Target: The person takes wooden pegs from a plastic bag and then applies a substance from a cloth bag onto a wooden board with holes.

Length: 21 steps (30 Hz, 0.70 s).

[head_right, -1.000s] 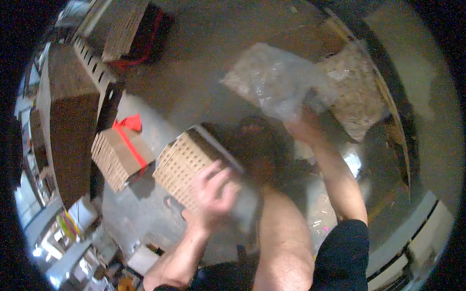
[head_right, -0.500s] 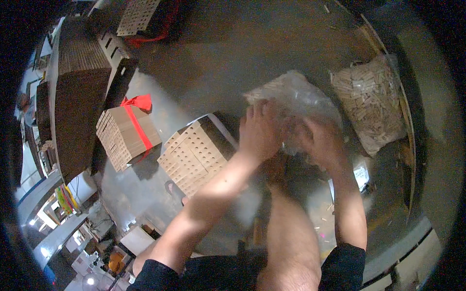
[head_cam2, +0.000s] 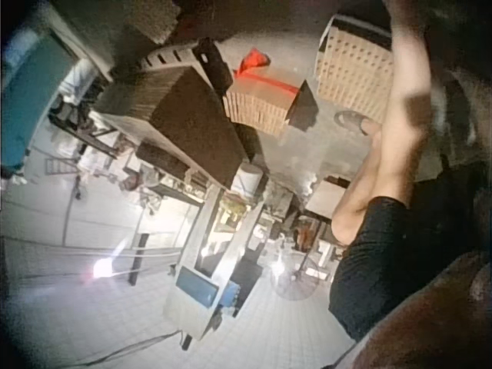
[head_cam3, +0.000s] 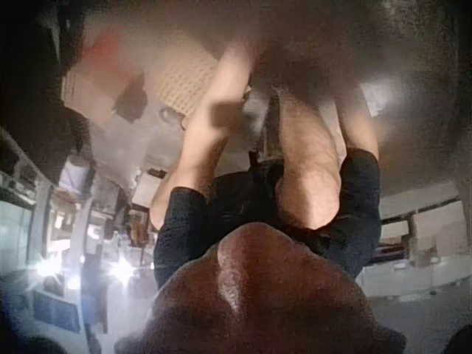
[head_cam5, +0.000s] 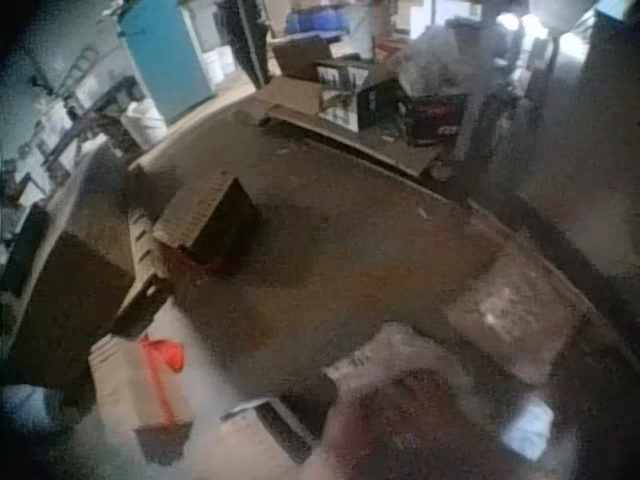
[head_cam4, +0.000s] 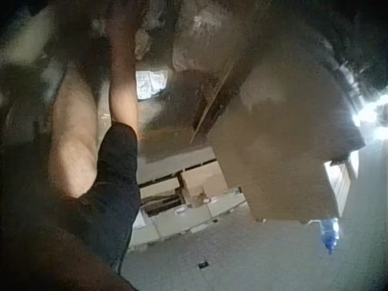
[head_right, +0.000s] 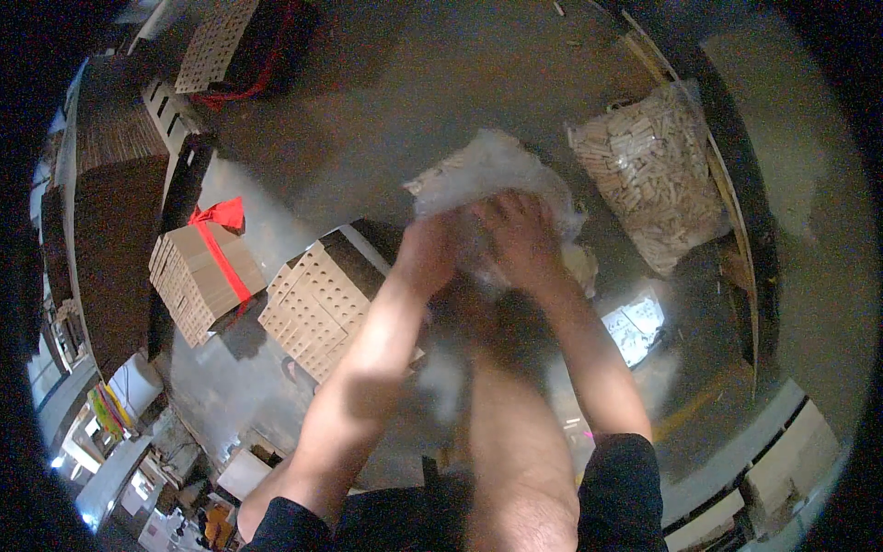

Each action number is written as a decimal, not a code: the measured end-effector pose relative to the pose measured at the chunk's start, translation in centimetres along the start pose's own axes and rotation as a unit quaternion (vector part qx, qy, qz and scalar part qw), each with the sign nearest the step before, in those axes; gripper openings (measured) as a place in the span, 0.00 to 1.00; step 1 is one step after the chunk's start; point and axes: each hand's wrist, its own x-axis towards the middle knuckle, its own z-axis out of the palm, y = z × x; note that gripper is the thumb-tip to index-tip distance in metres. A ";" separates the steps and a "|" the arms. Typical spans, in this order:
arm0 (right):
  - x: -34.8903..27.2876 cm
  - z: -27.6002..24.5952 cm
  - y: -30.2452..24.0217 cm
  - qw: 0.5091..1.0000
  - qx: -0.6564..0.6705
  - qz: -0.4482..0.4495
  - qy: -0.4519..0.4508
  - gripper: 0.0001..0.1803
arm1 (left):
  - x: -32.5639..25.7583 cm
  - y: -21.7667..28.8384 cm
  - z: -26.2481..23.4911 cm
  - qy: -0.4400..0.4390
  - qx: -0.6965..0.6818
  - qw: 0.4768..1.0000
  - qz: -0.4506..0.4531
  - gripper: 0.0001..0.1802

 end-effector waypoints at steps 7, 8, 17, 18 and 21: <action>1.7 -4.1 3.5 0.993 0.089 0.069 -0.042 0.36 | 2.1 4.4 -1.4 0.125 -0.487 0.790 -0.351 0.19; 1.9 -4.0 4.5 0.993 0.086 0.072 -0.043 0.36 | 2.2 4.5 -1.6 0.101 -0.468 0.798 -0.365 0.19; 3.1 -5.5 4.3 0.961 0.248 0.118 -0.013 0.32 | 2.2 8.0 -1.7 0.155 0.296 0.941 -0.048 0.26; 3.4 -6.4 2.8 0.962 0.241 0.126 -0.013 0.31 | 1.2 8.6 -1.2 0.207 0.393 0.893 0.070 0.25; 2.2 -5.3 0.6 0.972 0.207 0.108 -0.007 0.26 | 0.0 10.6 1.0 0.231 0.361 0.883 0.190 0.24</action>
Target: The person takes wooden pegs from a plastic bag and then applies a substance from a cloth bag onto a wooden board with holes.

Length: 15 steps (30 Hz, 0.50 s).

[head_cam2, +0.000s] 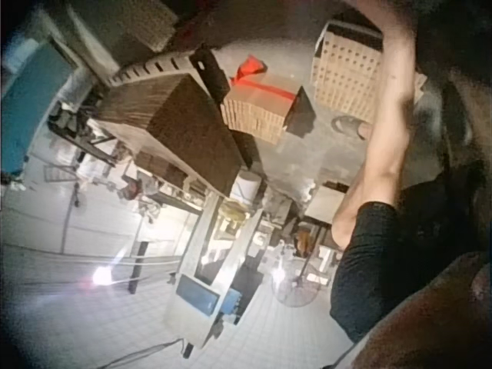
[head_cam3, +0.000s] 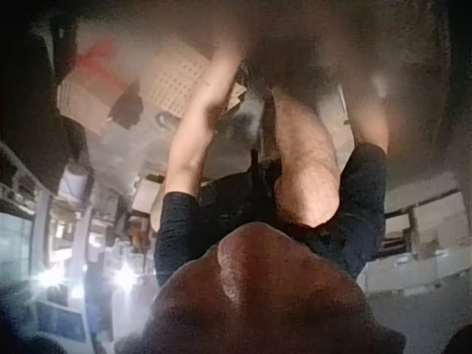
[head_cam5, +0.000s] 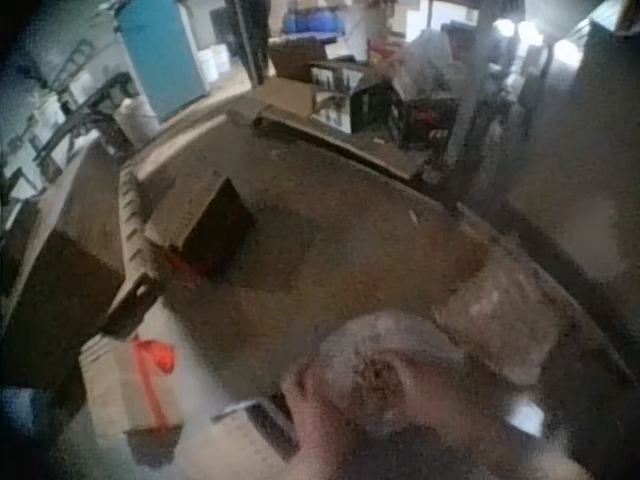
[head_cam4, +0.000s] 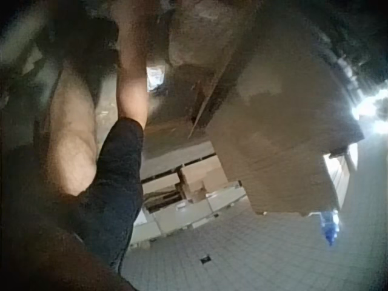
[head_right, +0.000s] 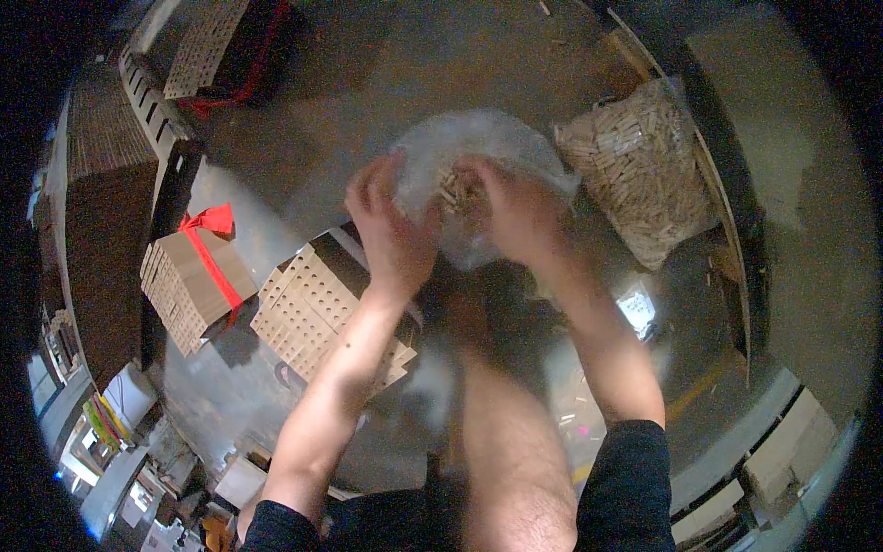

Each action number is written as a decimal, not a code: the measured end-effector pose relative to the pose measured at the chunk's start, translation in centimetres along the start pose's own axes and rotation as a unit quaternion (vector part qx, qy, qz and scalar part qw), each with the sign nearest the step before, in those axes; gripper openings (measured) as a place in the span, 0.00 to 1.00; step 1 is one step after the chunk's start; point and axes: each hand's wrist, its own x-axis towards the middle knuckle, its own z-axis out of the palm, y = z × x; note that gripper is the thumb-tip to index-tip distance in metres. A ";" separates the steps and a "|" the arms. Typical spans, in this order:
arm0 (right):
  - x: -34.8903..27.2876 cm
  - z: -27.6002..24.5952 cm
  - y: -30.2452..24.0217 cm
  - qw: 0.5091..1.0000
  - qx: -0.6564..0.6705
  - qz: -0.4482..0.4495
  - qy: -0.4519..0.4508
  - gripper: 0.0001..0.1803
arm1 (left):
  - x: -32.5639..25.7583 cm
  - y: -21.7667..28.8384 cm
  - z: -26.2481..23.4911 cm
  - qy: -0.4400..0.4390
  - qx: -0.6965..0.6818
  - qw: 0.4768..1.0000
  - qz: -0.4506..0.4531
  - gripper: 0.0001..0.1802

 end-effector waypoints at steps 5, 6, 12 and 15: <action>-1.4 5.2 3.8 0.957 -0.218 -0.185 0.039 0.12 | -1.2 -2.5 0.9 -0.161 0.168 0.948 0.215 0.23; -1.6 5.2 3.8 0.957 -0.219 -0.185 0.038 0.12 | -1.3 -3.0 1.3 -0.223 0.220 0.930 0.191 0.23; -1.7 2.5 4.5 0.973 -0.137 -0.168 0.076 0.10 | 0.6 -2.7 2.1 -0.229 0.313 0.920 0.062 0.30; -2.0 0.9 3.2 0.978 -0.111 -0.138 0.107 0.08 | 4.0 -1.4 1.9 -0.372 0.283 0.882 -0.062 0.29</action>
